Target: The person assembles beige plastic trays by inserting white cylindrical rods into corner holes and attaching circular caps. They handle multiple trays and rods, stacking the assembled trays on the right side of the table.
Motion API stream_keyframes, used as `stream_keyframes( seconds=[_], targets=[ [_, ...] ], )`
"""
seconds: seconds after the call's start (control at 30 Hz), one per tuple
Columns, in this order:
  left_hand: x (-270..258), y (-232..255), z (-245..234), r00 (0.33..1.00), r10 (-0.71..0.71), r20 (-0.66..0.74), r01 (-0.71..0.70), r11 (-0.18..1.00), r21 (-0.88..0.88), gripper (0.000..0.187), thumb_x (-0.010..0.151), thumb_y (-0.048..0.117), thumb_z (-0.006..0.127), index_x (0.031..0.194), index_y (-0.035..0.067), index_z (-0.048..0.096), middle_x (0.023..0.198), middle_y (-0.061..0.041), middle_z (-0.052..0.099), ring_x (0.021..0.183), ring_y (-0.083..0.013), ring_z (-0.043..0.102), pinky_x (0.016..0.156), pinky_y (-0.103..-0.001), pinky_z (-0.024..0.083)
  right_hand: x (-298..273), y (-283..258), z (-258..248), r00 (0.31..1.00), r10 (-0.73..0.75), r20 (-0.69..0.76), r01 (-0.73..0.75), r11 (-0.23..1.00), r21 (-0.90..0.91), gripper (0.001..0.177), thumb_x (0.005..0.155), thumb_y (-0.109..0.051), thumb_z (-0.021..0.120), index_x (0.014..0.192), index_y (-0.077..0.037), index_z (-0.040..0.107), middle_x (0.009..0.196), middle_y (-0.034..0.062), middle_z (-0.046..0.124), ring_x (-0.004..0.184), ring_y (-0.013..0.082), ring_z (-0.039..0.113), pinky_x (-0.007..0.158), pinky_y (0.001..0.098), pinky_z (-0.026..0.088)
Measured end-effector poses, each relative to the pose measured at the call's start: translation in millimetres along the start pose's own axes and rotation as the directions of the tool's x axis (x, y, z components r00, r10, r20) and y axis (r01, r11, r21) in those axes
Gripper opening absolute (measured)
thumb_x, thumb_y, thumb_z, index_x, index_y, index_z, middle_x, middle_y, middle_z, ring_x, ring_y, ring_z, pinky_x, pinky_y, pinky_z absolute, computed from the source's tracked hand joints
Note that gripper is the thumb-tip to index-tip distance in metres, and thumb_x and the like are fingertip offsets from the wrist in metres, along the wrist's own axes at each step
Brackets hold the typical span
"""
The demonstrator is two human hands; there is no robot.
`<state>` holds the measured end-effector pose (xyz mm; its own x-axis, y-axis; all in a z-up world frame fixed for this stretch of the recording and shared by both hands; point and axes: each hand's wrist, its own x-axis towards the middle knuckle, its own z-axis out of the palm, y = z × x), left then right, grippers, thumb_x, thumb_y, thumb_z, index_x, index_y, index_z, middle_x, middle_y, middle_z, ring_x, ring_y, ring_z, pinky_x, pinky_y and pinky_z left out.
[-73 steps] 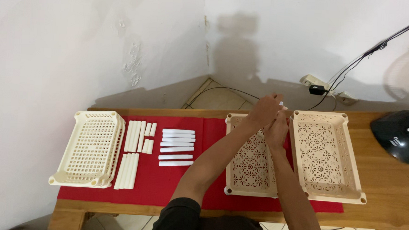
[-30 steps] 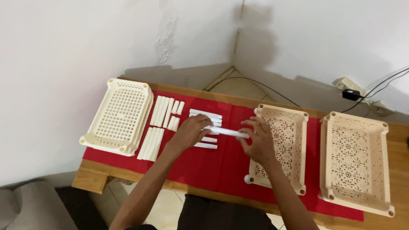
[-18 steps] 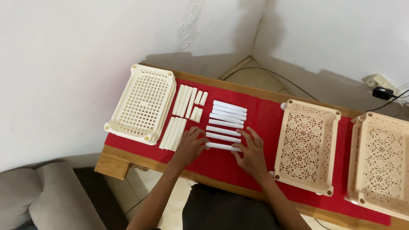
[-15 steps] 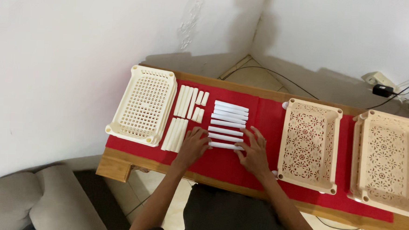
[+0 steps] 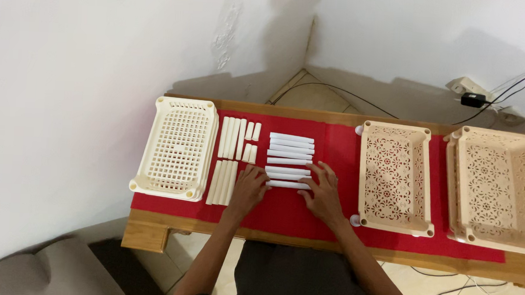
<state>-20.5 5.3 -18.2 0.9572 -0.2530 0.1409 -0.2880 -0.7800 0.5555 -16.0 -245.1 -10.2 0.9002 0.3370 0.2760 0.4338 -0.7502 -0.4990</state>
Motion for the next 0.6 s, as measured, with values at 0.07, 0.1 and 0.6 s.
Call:
stream_keyframes(
  seconds=[0.07,0.1,0.6],
  targets=[
    [1.2,6.6,-0.1,1.0,-0.006,0.016,0.006,1.0,-0.011,0.025,0.081,0.016,0.083,0.1,0.005,0.071,0.11,-0.006,0.063,0.113,-0.0258,0.056,0.094,-0.043,0.048,0.0,-1.5,-8.8,1.0,0.024,0.021,-0.025,0.997,0.069,0.034,0.077,-0.024,0.085,0.107,-0.014,0.074,0.147,0.0071,0.051,0.143,0.0336,0.036,0.116,0.0516,0.037],
    [2.1,11.7,0.4,1.0,-0.003,0.02,0.003,1.0,-0.018,0.026,0.08,0.017,0.084,0.1,0.005,0.072,0.108,-0.006,0.063,0.111,-0.0263,0.057,0.094,-0.044,0.048,-0.6,-0.1,-14.9,0.999,0.039,0.034,-0.044,0.989,0.139,0.035,0.078,-0.024,0.084,0.11,-0.013,0.073,0.146,0.0076,0.052,0.142,0.033,0.039,0.115,0.0501,0.04],
    [59.0,110.9,50.5,0.982,-0.113,0.149,0.174,0.838,-0.517,0.021,0.098,0.023,0.071,0.108,0.005,0.075,0.093,-0.007,0.073,0.077,-0.0185,0.067,0.07,-0.033,0.055,-65.0,143.0,-141.8,0.84,0.42,-0.344,-0.467,0.882,-0.062,0.021,0.096,-0.009,0.071,0.115,-0.002,0.074,0.115,0.0198,0.074,0.11,0.0325,0.069,0.094,0.0426,0.058]
  ],
)
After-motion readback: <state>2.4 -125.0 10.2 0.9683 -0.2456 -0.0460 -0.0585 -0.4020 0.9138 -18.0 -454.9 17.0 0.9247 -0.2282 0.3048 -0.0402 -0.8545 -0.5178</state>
